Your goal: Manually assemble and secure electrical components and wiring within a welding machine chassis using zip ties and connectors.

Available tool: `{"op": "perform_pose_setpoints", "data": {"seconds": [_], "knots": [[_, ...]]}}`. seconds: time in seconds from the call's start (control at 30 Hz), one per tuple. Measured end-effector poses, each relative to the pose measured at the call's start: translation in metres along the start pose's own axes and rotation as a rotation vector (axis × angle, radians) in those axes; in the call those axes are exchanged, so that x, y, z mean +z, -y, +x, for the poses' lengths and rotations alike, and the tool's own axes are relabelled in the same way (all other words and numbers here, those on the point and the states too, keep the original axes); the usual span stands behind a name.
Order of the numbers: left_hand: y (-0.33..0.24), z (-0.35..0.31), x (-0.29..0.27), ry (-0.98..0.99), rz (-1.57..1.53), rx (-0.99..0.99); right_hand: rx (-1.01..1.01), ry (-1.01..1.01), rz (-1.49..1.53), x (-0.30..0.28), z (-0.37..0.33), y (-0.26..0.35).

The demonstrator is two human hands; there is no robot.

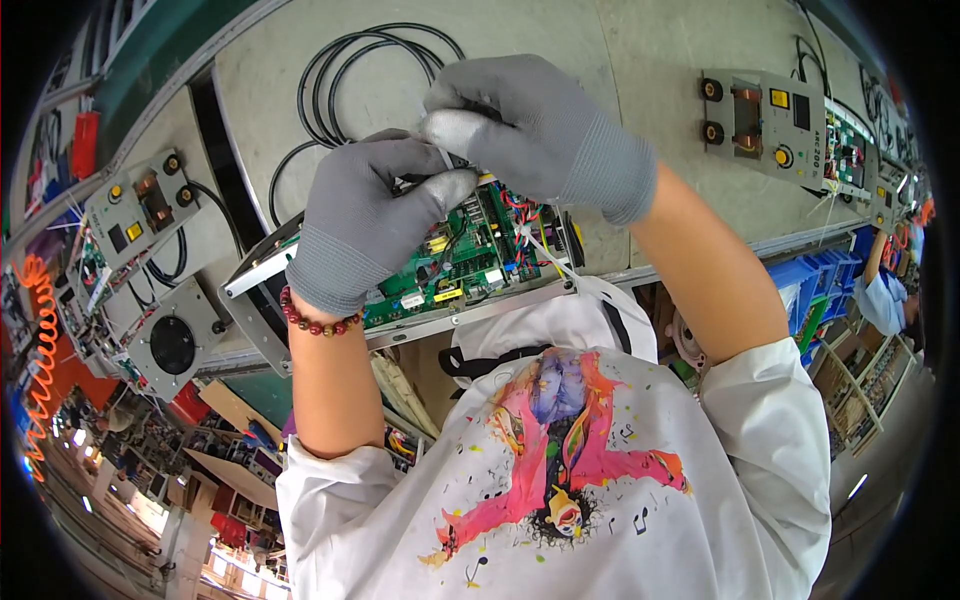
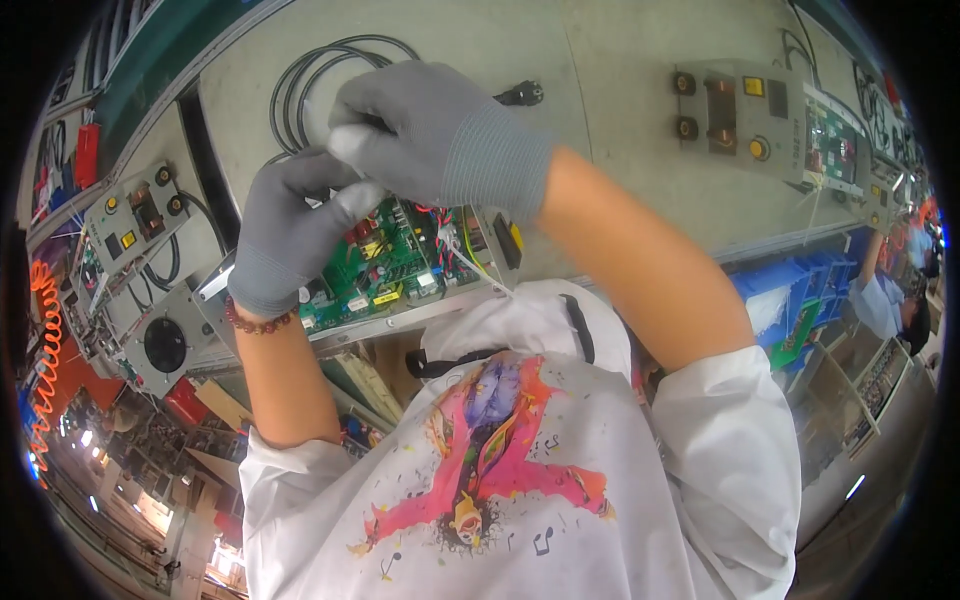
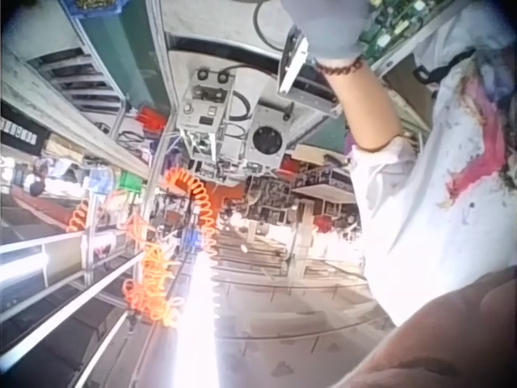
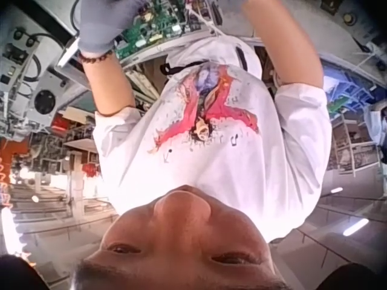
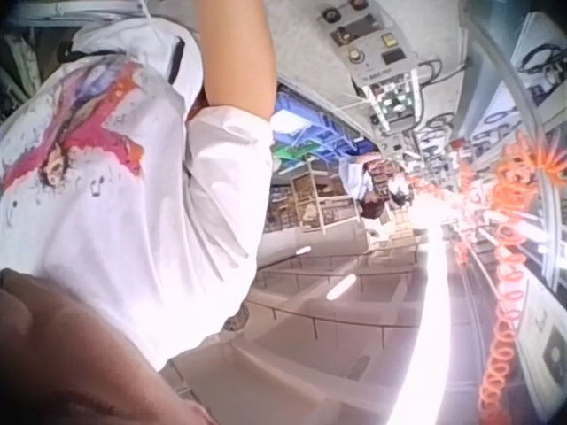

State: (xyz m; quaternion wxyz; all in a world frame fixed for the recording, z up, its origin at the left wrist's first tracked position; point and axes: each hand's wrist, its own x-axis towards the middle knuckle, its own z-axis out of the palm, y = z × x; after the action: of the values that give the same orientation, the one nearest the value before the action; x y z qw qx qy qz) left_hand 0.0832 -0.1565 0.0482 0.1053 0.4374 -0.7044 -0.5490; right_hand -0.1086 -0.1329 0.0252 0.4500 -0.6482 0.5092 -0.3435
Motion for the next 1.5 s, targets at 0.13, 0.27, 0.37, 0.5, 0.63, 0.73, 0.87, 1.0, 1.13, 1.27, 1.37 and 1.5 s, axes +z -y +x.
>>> {"op": "perform_pose_setpoints", "data": {"seconds": [0.13, 0.27, 0.37, 0.5, 0.63, 0.73, 0.87, 1.0, 1.13, 1.27, 1.37, 1.5], "knots": [[0.001, -0.002, 0.004, -0.029, 0.001, 0.010, 0.133, 0.134, 0.109, -0.002, -0.011, 0.019], [0.005, -0.003, 0.008, -0.176, 0.320, 0.323, -0.112, 0.062, -0.154, 0.004, -0.017, 0.037], [0.008, -0.006, 0.010, -0.138, 0.252, 0.193, -0.042, -0.002, -0.005, 0.004, -0.002, 0.036], [0.007, -0.002, 0.013, -0.165, 0.228, 0.028, -0.038, -0.062, -0.194, 0.014, -0.014, 0.040], [-0.003, -0.019, 0.017, -0.354, 0.460, 0.315, -0.272, -0.133, -0.486, -0.004, -0.084, 0.020], [-0.007, -0.064, 0.015, -0.701, 0.208, 0.301, 0.163, -0.519, -0.286, -0.063, -0.200, -0.031], [0.011, -0.128, 0.045, -0.621, 0.486, 0.119, 0.736, -1.482, -0.664, -0.129, -0.437, -0.127], [0.031, -0.165, 0.094, -1.282, -0.070, 0.055, 1.076, -1.801, -0.727, -0.169, -0.669, -0.201], [0.048, -0.168, 0.158, -1.096, -0.233, -0.266, 1.648, -0.771, -0.858, -0.211, -0.726, -0.261], [0.080, -0.134, 0.191, -0.971, -0.501, -0.413, 1.660, -0.489, -0.970, -0.235, -0.691, -0.273], [0.093, -0.125, 0.209, -0.897, -0.557, -0.406, 1.701, -0.568, -0.994, -0.240, -0.688, -0.263], [0.092, -0.138, 0.239, -0.969, -0.316, -0.364, 1.762, -0.706, -1.074, -0.256, -0.719, -0.265]]}}
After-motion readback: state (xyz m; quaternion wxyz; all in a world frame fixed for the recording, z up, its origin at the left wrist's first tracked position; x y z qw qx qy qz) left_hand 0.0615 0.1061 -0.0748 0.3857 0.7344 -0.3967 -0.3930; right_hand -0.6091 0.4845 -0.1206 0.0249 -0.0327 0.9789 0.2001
